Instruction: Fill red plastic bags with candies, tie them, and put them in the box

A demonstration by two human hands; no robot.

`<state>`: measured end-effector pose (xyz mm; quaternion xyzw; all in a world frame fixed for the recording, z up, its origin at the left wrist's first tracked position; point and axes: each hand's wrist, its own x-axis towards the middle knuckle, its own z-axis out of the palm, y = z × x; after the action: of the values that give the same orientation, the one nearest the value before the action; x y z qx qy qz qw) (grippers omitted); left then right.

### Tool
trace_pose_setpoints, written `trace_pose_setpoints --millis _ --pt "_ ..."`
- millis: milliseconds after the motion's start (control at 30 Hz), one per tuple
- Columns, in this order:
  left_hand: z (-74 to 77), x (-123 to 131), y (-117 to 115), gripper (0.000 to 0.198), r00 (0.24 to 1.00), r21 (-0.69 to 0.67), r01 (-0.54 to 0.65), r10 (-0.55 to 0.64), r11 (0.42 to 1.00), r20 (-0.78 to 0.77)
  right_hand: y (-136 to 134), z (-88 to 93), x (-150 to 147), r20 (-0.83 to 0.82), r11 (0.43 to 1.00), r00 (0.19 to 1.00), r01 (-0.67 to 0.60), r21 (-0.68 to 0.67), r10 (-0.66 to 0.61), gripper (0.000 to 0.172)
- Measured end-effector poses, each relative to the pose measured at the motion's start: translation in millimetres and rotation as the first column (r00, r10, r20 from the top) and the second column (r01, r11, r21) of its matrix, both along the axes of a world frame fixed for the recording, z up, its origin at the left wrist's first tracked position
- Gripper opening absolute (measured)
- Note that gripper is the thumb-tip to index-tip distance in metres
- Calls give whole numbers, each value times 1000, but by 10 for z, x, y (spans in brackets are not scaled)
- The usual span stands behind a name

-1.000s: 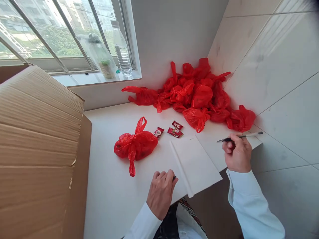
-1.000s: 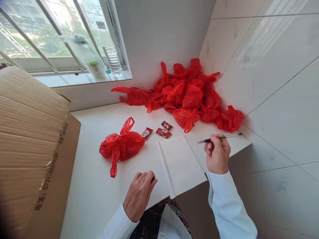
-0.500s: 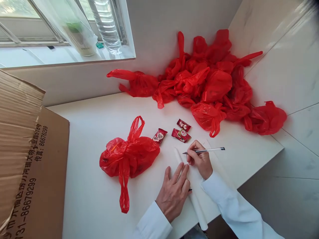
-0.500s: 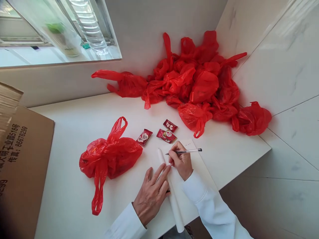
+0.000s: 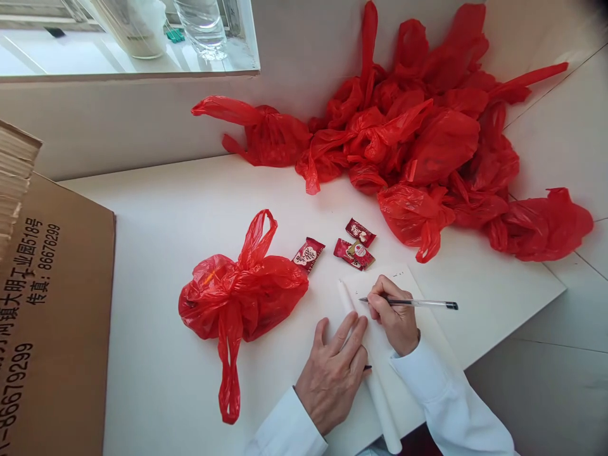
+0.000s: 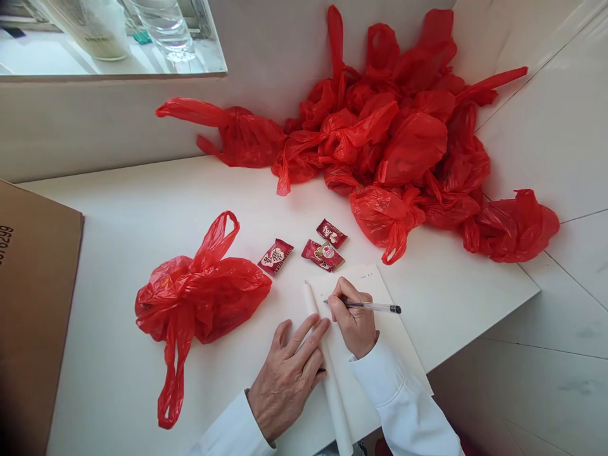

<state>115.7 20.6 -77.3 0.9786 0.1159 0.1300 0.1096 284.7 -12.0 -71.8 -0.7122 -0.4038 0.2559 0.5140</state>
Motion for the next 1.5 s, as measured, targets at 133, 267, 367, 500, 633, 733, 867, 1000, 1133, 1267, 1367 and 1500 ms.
trace_pose_setpoints --millis 133,267,367,500,633,733,867,1000,1133,1267,1367,1500 --pt "14 3 1 22 1000 11 -8 8 1000 -12 2 5 5 11 1000 1000 -14 -5 14 21" --pt "19 3 -1 22 1000 14 -15 15 1000 -2 -5 -1 2 18 1000 1000 -20 -16 20 20" --pt "18 4 -3 20 1000 -2 -22 22 1000 20 -7 1 -6 26 1000 999 -19 -24 20 20" --pt "22 5 -1 18 999 -9 -24 24 1000 24 -5 8 -17 38 999 999 -24 -36 25 21" --pt "22 3 3 18 999 -14 -24 25 1000 33 1 8 -22 31 1000 999 -16 -27 17 20" --pt "27 5 8 19 999 -1 -28 28 1000 42 5 6 -23 24 1000 1000 -2 -25 2 19" --pt "46 10 15 17 998 2 -37 37 999 59 8 13 -23 14 1000 1000 2 -31 -2 20" --pt "54 12 17 17 997 -3 -37 37 999 66 13 22 -24 -4 999 1000 -6 -34 6 19" --pt "45 8 14 18 999 4 -29 28 1000 39 18 24 -17 -20 1000 1000 -9 -29 8 20" --pt "35 3 12 19 999 -8 -28 28 1000 42 13 33 -8 -43 1000 999 -5 -15 5 20" --pt "35 8 11 18 999 -22 -25 26 999 48 9 31 -19 -83 1000 997 -8 -7 7 20" --pt "75 12 21 18 996 -52 -11 16 999 93 24 -2 -21 -174 999 984 31 28 -25 19"
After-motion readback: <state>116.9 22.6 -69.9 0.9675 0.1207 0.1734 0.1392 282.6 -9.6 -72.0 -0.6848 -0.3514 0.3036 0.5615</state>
